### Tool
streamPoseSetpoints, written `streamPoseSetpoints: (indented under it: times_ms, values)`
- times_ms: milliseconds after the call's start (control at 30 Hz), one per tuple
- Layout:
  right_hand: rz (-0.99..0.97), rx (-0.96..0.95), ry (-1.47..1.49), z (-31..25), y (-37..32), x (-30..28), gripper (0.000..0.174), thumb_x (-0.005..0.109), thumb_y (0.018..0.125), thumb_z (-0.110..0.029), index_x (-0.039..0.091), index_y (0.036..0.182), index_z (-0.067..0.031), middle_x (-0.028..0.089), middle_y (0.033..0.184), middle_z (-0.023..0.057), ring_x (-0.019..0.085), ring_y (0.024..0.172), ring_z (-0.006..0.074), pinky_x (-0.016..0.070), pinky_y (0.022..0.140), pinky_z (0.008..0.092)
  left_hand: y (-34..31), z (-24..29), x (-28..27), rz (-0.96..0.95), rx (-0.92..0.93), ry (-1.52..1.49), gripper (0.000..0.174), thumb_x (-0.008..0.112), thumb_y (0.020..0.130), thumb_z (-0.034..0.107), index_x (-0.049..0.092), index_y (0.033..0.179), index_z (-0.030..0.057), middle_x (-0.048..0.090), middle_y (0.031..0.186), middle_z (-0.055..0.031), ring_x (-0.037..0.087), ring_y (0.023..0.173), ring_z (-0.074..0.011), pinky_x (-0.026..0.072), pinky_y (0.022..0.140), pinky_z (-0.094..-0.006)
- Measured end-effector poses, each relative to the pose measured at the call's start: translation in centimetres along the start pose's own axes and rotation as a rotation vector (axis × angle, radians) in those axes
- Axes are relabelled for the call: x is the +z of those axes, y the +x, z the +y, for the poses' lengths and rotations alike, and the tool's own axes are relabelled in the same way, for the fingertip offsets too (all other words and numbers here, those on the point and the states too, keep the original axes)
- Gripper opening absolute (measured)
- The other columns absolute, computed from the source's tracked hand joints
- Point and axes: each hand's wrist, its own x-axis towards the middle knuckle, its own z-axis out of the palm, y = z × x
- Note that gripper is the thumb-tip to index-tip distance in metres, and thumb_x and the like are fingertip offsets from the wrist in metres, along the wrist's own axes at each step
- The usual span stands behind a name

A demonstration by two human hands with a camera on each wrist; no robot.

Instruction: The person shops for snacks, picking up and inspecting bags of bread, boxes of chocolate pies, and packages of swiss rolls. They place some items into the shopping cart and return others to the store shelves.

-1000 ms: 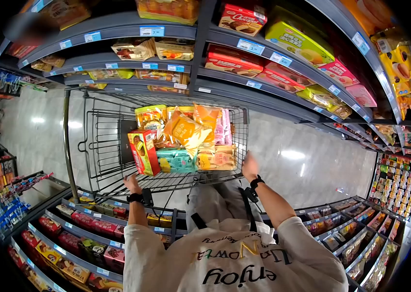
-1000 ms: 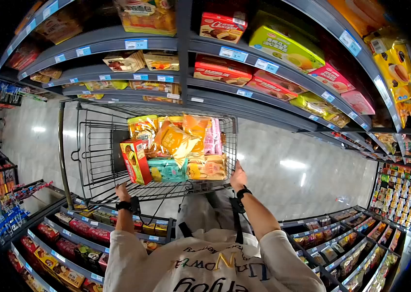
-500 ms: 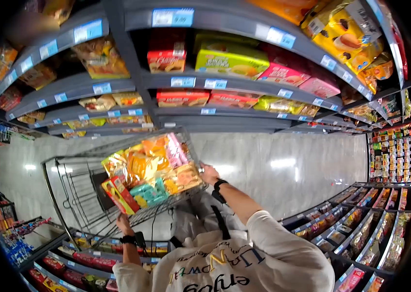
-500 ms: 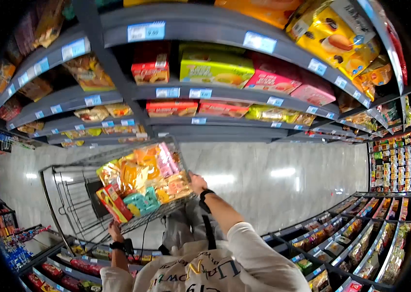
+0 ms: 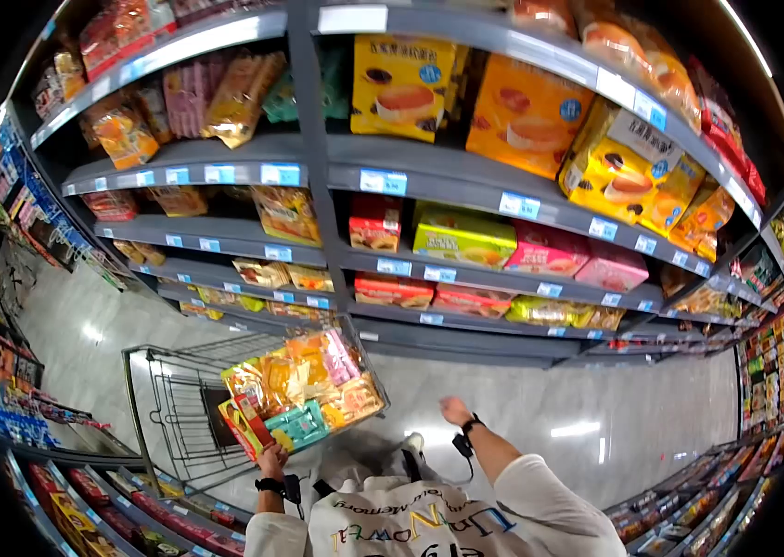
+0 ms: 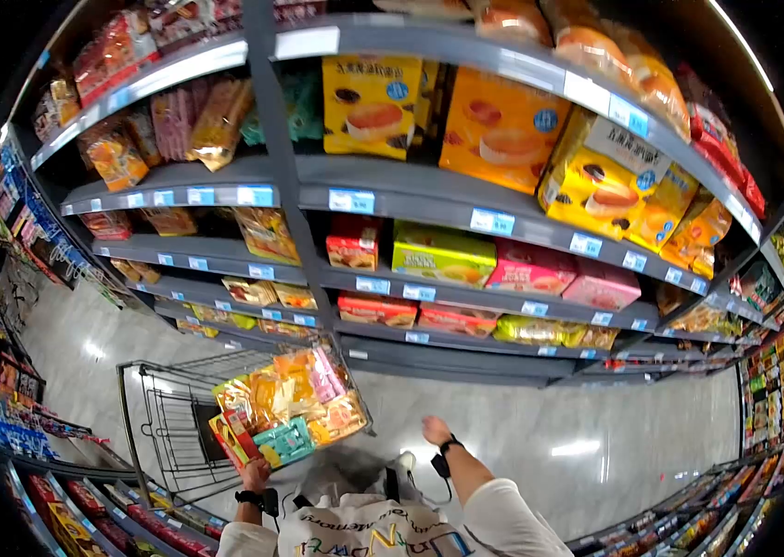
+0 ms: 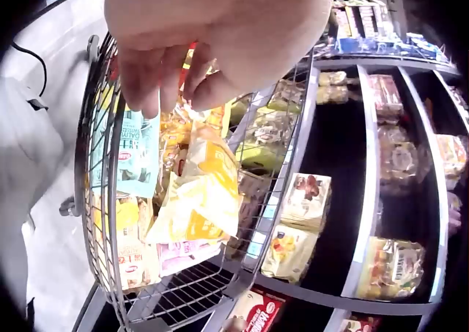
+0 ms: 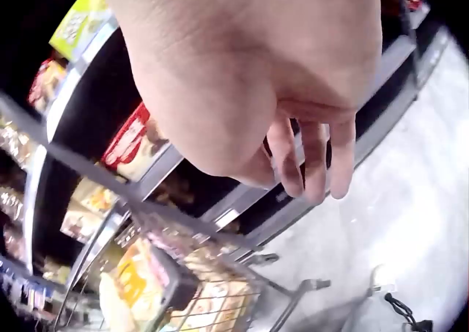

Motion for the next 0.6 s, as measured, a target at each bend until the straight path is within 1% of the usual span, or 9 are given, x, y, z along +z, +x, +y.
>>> streamPoseSetpoints:
  times_ms: [33,67,100,167,267,367,467,533,600]
  values:
    - [-0.020,0.067,-0.121,2.3,-0.8,0.6,0.031,0.052,0.077,-0.016,0.065,0.104,-0.0078,0.063,0.104,0.0167,0.058,0.098,0.0324,0.0449,0.089,0.0406,2.1,-0.2,-0.9,-0.182,-0.051,-0.035,0.034,0.055,0.076,-0.002,0.047,0.108,0.0039,0.051,0.068,-0.0042,0.048,0.047,-0.0138,0.0392,0.042,-0.0257]
    - [-0.008,0.009,-0.223,8.1,-0.2,3.8,0.030,0.053,0.076,-0.015,0.066,0.103,-0.0087,0.064,0.102,0.0164,0.060,0.094,0.0293,0.0469,0.086,0.0397,-0.1,1.2,2.0,0.028,-0.046,-0.117,0.026,0.052,0.078,0.000,0.046,0.103,0.0061,0.045,0.062,-0.0006,0.043,0.044,-0.0119,0.0337,0.039,-0.0256]
    - [0.011,-0.047,-0.326,13.6,0.4,6.8,0.030,0.054,0.075,-0.015,0.066,0.102,-0.0095,0.065,0.099,0.0162,0.062,0.090,0.0261,0.0490,0.082,0.0388,1.8,1.2,0.7,-0.187,-0.035,0.022,0.012,0.047,0.083,0.008,0.048,0.096,0.0075,0.042,0.060,0.0003,0.038,0.042,-0.0126,0.0301,0.037,-0.0275]
    - [0.120,0.522,0.200,4.2,-3.0,0.5,0.028,0.055,0.075,-0.013,0.066,0.100,-0.0083,0.066,0.086,0.0128,0.064,0.077,0.0237,0.0522,0.067,0.0383,7.4,1.1,-3.2,-0.746,-0.250,-0.211,0.014,0.041,0.088,0.016,0.051,0.091,0.0079,0.044,0.061,-0.0021,0.038,0.043,-0.0156,0.0308,0.038,-0.0297]
    - [0.261,0.347,0.564,9.7,4.2,9.2,0.024,0.050,0.078,0.000,0.063,0.099,-0.0038,0.064,0.077,0.0083,0.063,0.069,0.0234,0.0507,0.057,0.0339,5.2,4.1,-1.0,-0.480,-0.114,-0.342,0.020,0.041,0.089,0.020,0.055,0.095,0.0062,0.058,0.078,-0.0099,0.056,0.062,-0.0230,0.0480,0.053,-0.0355]
    - [0.238,0.243,0.607,-7.8,3.4,7.0,0.023,0.051,0.080,0.000,0.063,0.100,-0.0031,0.064,0.078,0.0087,0.061,0.068,0.0212,0.0503,0.059,0.0349,9.5,5.4,-2.8,-0.272,-0.085,0.010,0.023,0.046,0.088,0.017,0.052,0.107,0.0043,0.063,0.095,-0.0147,0.064,0.084,-0.0294,0.0545,0.075,-0.0411]
    - [0.199,0.073,0.707,-19.8,5.0,11.0,0.025,0.054,0.079,-0.004,0.062,0.103,-0.0025,0.066,0.082,0.0088,0.062,0.073,0.0217,0.0500,0.062,0.0349,8.6,10.0,-3.6,-0.179,-0.092,0.179,0.026,0.044,0.088,0.013,0.049,0.111,0.0045,0.063,0.094,-0.0139,0.065,0.083,-0.0282,0.0544,0.070,-0.0393]
    - [0.119,-0.078,0.548,-26.6,4.8,13.1,0.030,0.056,0.079,-0.007,0.061,0.109,-0.0038,0.067,0.091,0.0101,0.063,0.086,0.0226,0.0498,0.072,0.0328,10.5,9.9,-8.3,-0.180,-0.118,0.123,0.027,0.044,0.087,0.014,0.049,0.112,0.0049,0.064,0.094,-0.0123,0.065,0.085,-0.0254,0.0539,0.069,-0.0370]
    - [-0.077,0.059,0.282,-31.2,4.2,13.8,0.040,0.057,0.079,-0.012,0.056,0.119,-0.0096,0.049,0.127,0.0160,0.044,0.121,0.0315,0.0353,0.099,0.0362,9.1,12.3,-10.4,-0.058,-0.204,0.228,0.028,0.053,0.085,0.019,0.051,0.111,0.0068,0.062,0.106,-0.0093,0.062,0.094,-0.0258,0.0495,0.077,-0.0367]
